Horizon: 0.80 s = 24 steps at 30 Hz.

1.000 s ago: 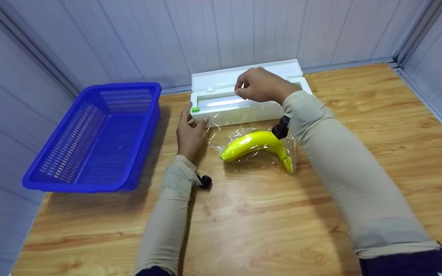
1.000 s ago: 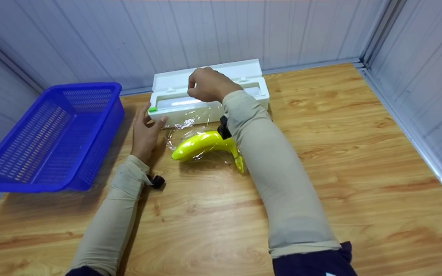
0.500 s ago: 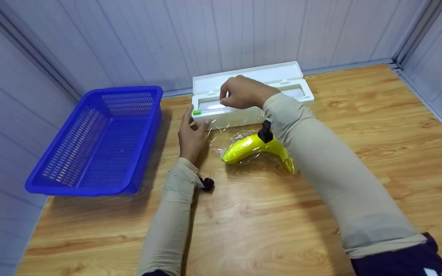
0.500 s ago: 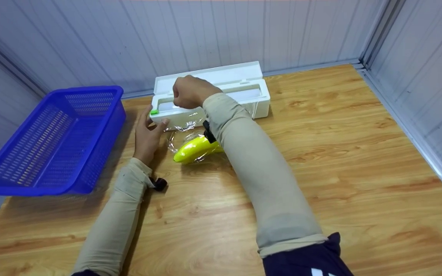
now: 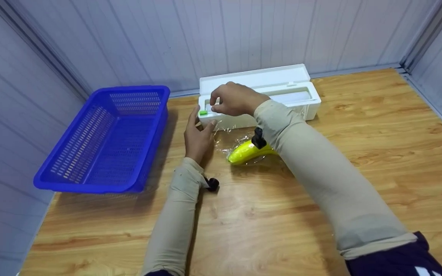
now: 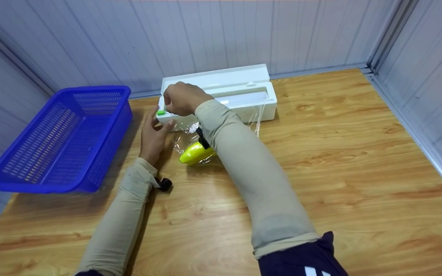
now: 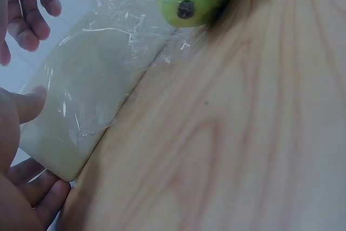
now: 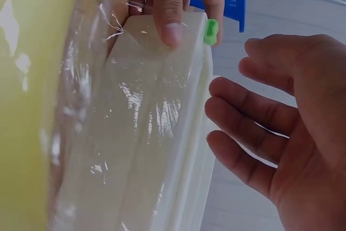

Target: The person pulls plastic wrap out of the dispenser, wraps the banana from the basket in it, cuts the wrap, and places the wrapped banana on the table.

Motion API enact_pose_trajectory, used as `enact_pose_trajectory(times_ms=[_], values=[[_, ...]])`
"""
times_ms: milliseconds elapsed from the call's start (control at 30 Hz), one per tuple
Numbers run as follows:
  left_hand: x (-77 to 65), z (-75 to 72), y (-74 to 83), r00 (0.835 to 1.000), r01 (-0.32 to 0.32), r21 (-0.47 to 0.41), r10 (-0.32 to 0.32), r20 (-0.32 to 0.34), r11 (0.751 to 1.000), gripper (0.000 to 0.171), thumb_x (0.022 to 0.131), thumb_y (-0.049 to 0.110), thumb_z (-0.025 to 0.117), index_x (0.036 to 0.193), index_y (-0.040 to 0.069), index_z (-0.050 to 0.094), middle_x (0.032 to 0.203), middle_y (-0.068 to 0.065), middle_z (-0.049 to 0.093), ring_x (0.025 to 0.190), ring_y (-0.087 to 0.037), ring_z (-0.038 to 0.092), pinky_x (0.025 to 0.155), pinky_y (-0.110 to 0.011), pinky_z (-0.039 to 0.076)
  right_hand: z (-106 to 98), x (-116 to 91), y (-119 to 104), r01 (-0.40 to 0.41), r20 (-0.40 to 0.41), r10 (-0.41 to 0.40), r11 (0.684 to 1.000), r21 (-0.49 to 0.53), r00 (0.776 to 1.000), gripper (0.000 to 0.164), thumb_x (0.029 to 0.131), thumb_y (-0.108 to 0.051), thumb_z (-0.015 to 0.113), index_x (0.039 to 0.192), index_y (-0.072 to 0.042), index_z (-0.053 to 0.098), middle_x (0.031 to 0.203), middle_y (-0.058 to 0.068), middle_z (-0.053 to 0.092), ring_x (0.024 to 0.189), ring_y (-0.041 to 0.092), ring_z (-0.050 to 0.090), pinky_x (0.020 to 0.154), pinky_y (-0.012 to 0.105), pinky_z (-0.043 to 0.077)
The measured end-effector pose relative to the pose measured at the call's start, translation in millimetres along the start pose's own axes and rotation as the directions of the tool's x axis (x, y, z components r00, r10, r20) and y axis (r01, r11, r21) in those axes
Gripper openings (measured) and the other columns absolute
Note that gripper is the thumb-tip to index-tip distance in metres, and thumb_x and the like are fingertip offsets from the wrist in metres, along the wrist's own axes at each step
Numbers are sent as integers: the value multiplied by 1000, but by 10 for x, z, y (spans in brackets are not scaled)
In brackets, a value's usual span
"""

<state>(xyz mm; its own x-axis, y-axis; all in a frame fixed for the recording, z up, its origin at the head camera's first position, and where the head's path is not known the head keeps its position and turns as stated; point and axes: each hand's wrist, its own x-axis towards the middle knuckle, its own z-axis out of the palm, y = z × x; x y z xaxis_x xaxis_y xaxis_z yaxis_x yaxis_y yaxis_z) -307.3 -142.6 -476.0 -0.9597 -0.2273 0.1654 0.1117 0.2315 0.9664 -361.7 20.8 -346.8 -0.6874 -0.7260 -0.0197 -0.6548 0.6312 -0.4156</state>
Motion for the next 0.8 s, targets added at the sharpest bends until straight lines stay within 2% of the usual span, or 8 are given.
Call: enact_pose_trajectory(times_ms=[167,367,567,667,800], values=[[-3,14,7,1000,9,-19,-9,-4,1000,72,93,15,74,155,19,38,133,-15,55,105,-24,65,84,-31,56,31,22,-4,14,0,-14,1000,25,1000,31,100,-28,62,124,-9,70,115,9,71,100,23,66,90,39,53],[-15,35,8,1000,10,-16,-10,-11,1000,72,93,19,74,156,20,38,134,-13,56,104,-22,65,83,-31,56,64,77,2,69,-18,-69,997,42,997,32,100,-26,63,124,-7,70,114,10,71,99,24,67,89,39,53],[-44,29,-15,1000,15,-15,-15,-1,1000,73,92,22,74,156,21,38,134,-12,55,103,-21,65,83,-31,56,110,96,23,73,-54,-68,992,99,996,30,98,-23,65,122,-6,72,114,9,72,100,24,68,89,38,53],[-40,12,-7,1000,-1,3,1,-13,1000,73,92,25,75,155,21,39,134,-12,56,102,-22,65,83,-31,56,109,123,-3,85,-46,-81,993,87,996,29,98,-23,65,120,-6,73,112,9,73,100,24,67,90,39,52],[-32,9,-1,1000,-10,35,11,-20,999,73,92,27,75,155,21,40,134,-11,57,101,-21,66,83,-31,56,106,154,-45,87,2,-87,995,40,996,28,97,-22,64,118,-7,74,108,9,73,96,23,67,87,38,53]])
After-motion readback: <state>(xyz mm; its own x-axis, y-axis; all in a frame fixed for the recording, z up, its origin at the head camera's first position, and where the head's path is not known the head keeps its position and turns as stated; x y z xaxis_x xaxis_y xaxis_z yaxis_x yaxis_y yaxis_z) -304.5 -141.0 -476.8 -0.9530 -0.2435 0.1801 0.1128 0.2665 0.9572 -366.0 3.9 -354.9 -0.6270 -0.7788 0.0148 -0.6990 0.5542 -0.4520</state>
